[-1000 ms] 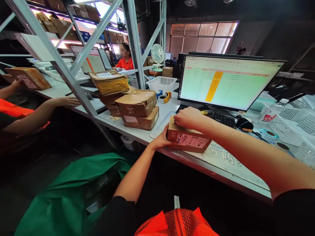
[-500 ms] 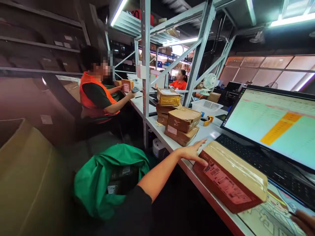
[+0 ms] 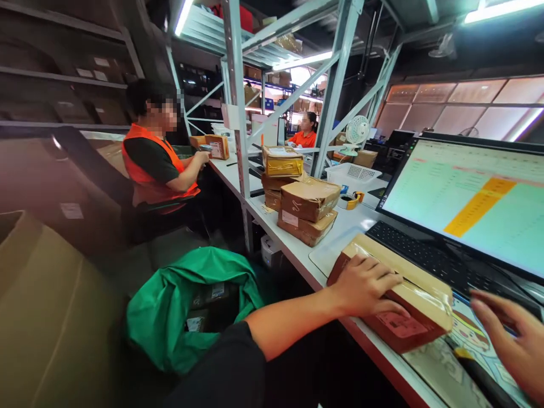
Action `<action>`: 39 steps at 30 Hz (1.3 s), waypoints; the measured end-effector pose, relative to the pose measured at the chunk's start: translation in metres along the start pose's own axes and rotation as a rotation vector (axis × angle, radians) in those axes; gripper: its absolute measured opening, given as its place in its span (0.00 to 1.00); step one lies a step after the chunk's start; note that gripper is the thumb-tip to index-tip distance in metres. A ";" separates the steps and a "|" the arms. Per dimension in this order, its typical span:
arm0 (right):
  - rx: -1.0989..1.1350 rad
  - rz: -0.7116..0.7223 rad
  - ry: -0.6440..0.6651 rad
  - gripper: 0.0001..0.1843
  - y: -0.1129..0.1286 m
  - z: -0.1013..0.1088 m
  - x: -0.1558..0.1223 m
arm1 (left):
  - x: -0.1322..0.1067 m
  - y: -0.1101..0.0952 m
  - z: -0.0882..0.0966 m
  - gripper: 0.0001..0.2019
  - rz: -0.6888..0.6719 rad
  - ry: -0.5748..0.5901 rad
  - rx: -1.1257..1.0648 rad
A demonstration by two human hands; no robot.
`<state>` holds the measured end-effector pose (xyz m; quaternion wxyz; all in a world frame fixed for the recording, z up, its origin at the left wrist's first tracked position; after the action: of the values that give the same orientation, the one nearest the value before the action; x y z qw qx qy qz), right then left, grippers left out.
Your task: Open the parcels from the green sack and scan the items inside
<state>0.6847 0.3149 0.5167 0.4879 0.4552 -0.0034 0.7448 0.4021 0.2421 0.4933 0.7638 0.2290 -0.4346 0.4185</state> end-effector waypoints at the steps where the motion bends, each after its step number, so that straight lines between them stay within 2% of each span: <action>1: 0.023 -0.009 0.035 0.17 0.008 -0.005 0.012 | 0.000 0.000 0.003 0.37 -0.002 0.006 -0.003; 4: 0.066 0.120 0.277 0.26 0.051 -0.031 0.040 | 0.004 -0.001 0.012 0.34 0.004 0.029 -0.008; 6: -0.017 0.203 0.371 0.29 0.076 -0.041 0.048 | 0.006 -0.003 0.017 0.31 0.011 0.027 -0.016; 10: -0.368 0.354 0.480 0.24 0.108 -0.041 0.048 | 0.007 -0.004 0.023 0.24 0.039 -0.015 -0.041; 12: -0.501 0.359 0.517 0.24 0.115 -0.040 0.057 | 0.006 -0.005 0.025 0.22 0.038 -0.025 -0.051; 15: -0.481 0.152 0.467 0.26 0.106 -0.042 0.084 | 0.007 -0.007 0.031 0.22 0.059 0.011 -0.052; 18: -0.336 -0.053 0.521 0.25 0.084 -0.056 0.101 | 0.020 -0.002 0.039 0.22 0.118 0.176 -0.074; 21: -0.253 -0.135 0.581 0.30 0.064 -0.071 0.099 | 0.049 0.009 0.042 0.19 0.114 0.433 -0.147; 23: -0.212 -0.166 0.574 0.33 0.056 -0.076 0.096 | 0.072 0.017 0.043 0.21 0.096 0.589 -0.159; 26: -0.180 -0.181 0.550 0.34 0.051 -0.077 0.094 | 0.098 0.021 0.046 0.27 0.062 0.690 -0.090; 28: -0.168 -0.185 0.536 0.34 0.050 -0.077 0.095 | 0.104 0.013 0.051 0.22 0.022 0.638 -0.010; 30: -0.159 -0.188 0.526 0.33 0.049 -0.077 0.096 | 0.094 0.002 0.058 0.15 -0.011 0.506 0.099; 33: -0.150 -0.192 0.518 0.32 0.050 -0.077 0.096 | 0.051 -0.018 0.069 0.07 -0.047 0.221 0.224; 35: -0.146 -0.193 0.515 0.32 0.051 -0.077 0.095 | 0.012 -0.029 0.076 0.05 -0.064 0.068 0.199; 37: -0.144 -0.196 0.509 0.32 0.051 -0.076 0.093 | -0.017 -0.036 0.084 0.09 -0.085 -0.008 0.121; 39: -0.143 -0.198 0.498 0.32 0.051 -0.075 0.093 | -0.025 -0.035 0.093 0.12 -0.100 0.004 0.054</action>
<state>0.5864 0.3889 0.5582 0.5749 0.2206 0.1088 0.7804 0.3811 0.1455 0.5201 0.7784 0.2700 -0.4096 0.3917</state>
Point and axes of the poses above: each hand's wrist, its own x-axis towards the middle knuckle, its own z-axis out of the back of the hand, y = z × x, the point moved 4 cm from there along x, towards the middle knuckle, and after that the axes turned 11 degrees about -y, right-handed, at the moved point
